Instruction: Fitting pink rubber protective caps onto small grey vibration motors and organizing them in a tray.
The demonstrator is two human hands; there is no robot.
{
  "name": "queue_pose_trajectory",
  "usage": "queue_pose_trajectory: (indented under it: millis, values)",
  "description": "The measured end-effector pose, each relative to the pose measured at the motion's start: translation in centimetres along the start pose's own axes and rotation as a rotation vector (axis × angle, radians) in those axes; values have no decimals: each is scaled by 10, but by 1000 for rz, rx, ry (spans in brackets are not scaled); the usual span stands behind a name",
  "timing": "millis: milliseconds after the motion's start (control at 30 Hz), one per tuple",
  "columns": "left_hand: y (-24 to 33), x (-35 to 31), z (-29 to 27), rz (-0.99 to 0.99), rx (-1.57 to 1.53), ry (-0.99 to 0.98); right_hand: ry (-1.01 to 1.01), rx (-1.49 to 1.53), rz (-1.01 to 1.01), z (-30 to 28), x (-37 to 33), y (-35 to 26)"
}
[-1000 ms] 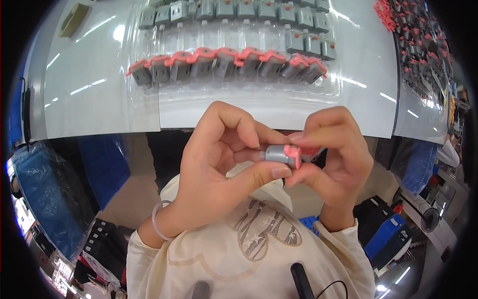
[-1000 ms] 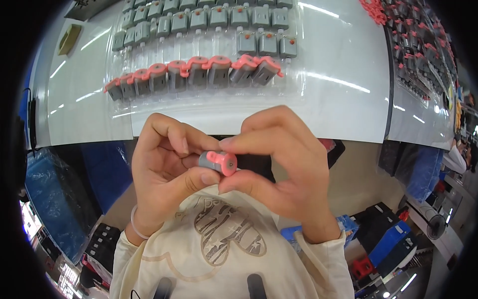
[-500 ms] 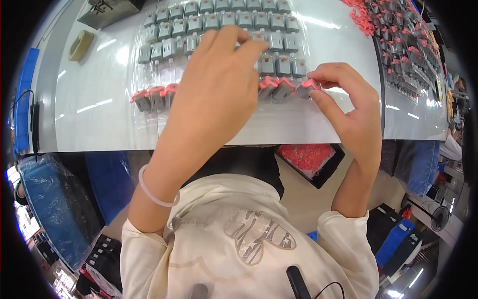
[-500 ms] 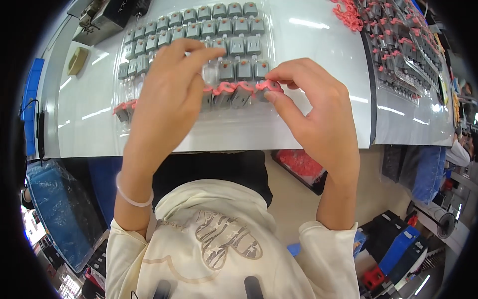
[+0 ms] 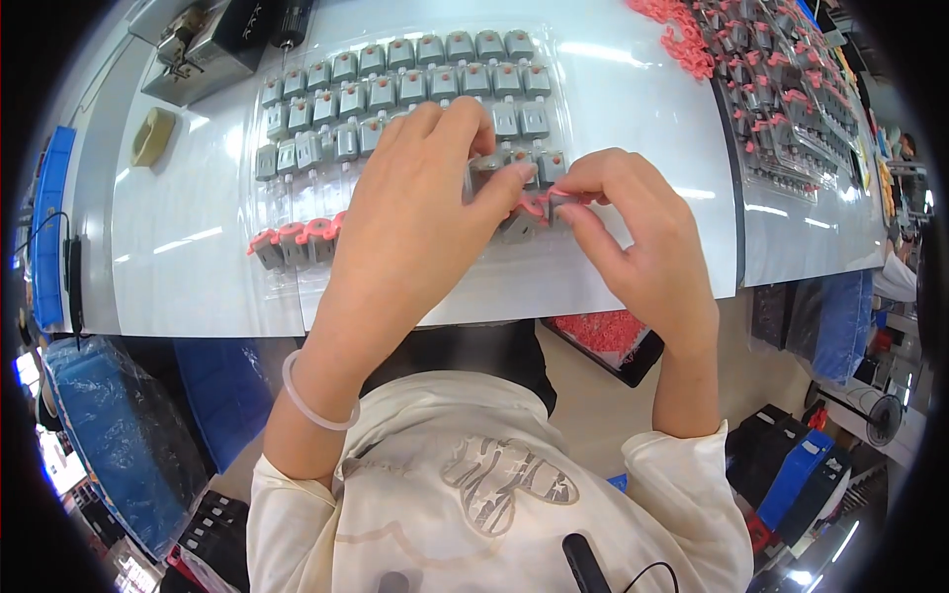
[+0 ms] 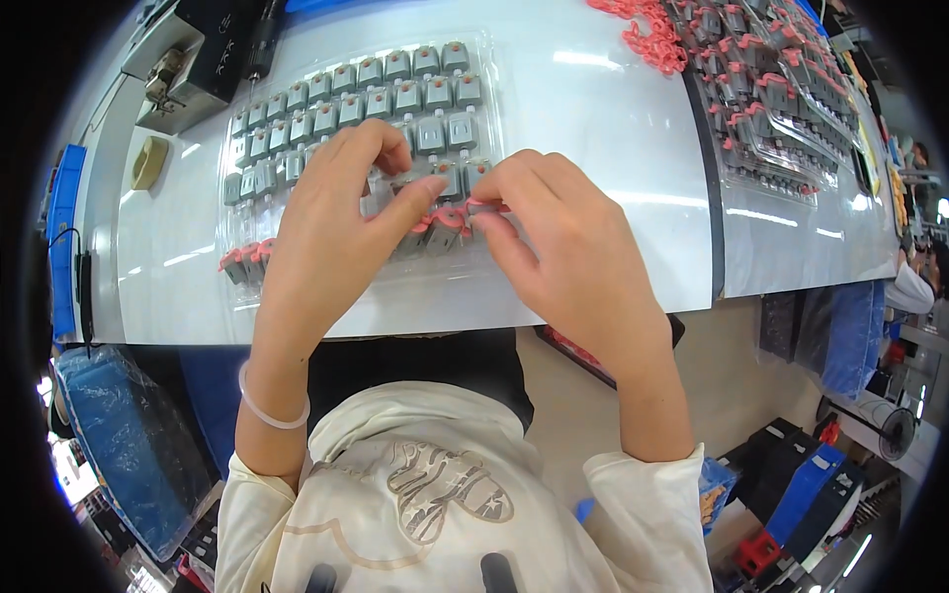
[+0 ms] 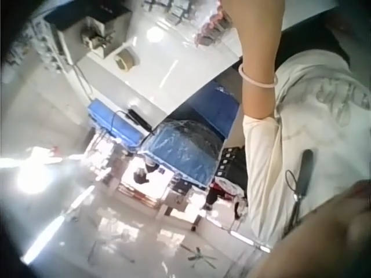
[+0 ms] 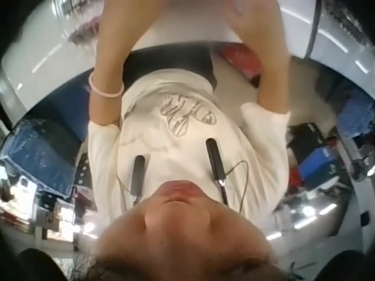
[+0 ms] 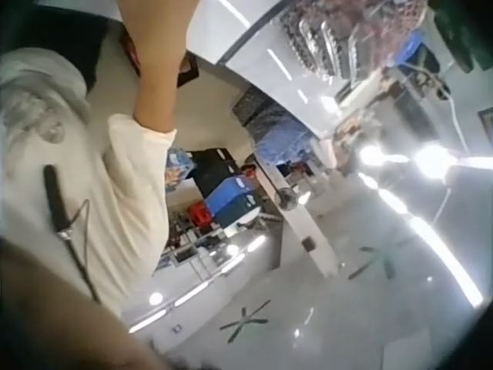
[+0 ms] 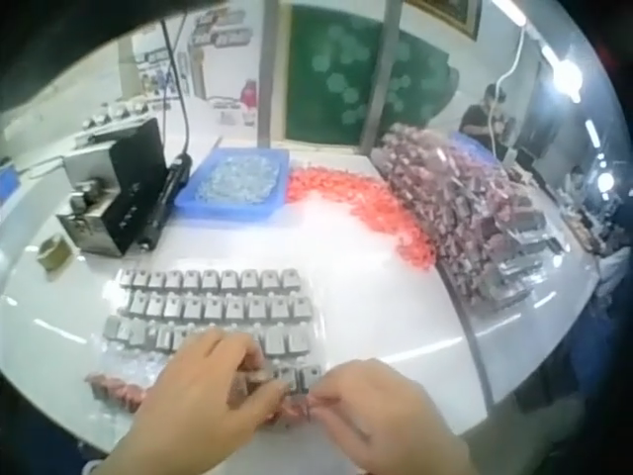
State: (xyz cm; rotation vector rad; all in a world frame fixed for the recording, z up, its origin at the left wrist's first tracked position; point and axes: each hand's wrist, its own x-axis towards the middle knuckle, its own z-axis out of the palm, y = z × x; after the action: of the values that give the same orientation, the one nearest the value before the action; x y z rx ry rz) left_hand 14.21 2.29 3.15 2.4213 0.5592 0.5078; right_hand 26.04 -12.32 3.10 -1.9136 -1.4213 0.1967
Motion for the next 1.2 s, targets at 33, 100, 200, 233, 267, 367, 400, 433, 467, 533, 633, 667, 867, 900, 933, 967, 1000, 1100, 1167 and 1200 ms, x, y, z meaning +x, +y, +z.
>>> queue_pose_trajectory:
  millis: [33, 100, 200, 233, 267, 367, 400, 433, 467, 533, 633, 667, 867, 900, 933, 967, 1000, 1100, 1167, 1200]
  values:
    - [2, 1, -1, -24, 24, -9, 5, -7, -1, 2, -1, 0]
    - [5, 3, -1, -73, -44, -29, 59, -29, -66, 6, -1, 4]
    - [6, 5, -2, -140, -117, -76, 142, 9, -83, 15, -8, 5]
    - [6, 4, -2, -136, -170, -46, 157, 15, -71, 18, -11, 8]
    - [5, 4, -4, -132, -222, -20, 162, 8, -69, 20, -13, 7]
    - [0, 6, -10, -74, -251, 26, 175, 8, -99, 19, -14, 7]
    - [-2, 6, -12, -25, -301, 81, 152, 7, -105, 17, -13, 8]
    - [-5, 4, -13, -24, -301, 82, 129, 6, -111, 15, -13, 9]
    - [-9, 3, -14, -28, -462, 123, 128, 5, -116, 12, -12, 9]
    - [-15, -2, -20, -33, -622, 167, 22, 5, -30, 3, -10, 5]
    - [-23, -18, -36, -40, -822, 146, -37, -120, -94, -31, 7, 24]
    - [-19, -24, -39, -40, -822, 148, -18, -119, -45, -42, 19, 31]
    - [-23, -59, -51, -259, -1389, 29, 198, -415, 27, -68, 112, 133]
    - [-23, -65, -49, -234, -1419, 34, 193, -499, 14, -68, 125, 149]
    - [-27, -73, -48, -234, -1419, 42, 190, -497, 7, -65, 136, 158]
    - [-33, -83, -48, -248, -1447, 39, 196, -539, 64, -58, 146, 161]
    - [-36, -91, -49, -261, -1477, 33, 203, -584, 123, -54, 152, 163]
    - [-27, -101, -59, -444, -1487, 21, 179, -687, 170, -48, 155, 155]
    - [-29, -107, -63, -566, -1483, -1, 154, -635, 164, -50, 153, 148]
    - [-30, -111, -61, -573, -1485, 8, 135, -586, 166, -50, 150, 143]
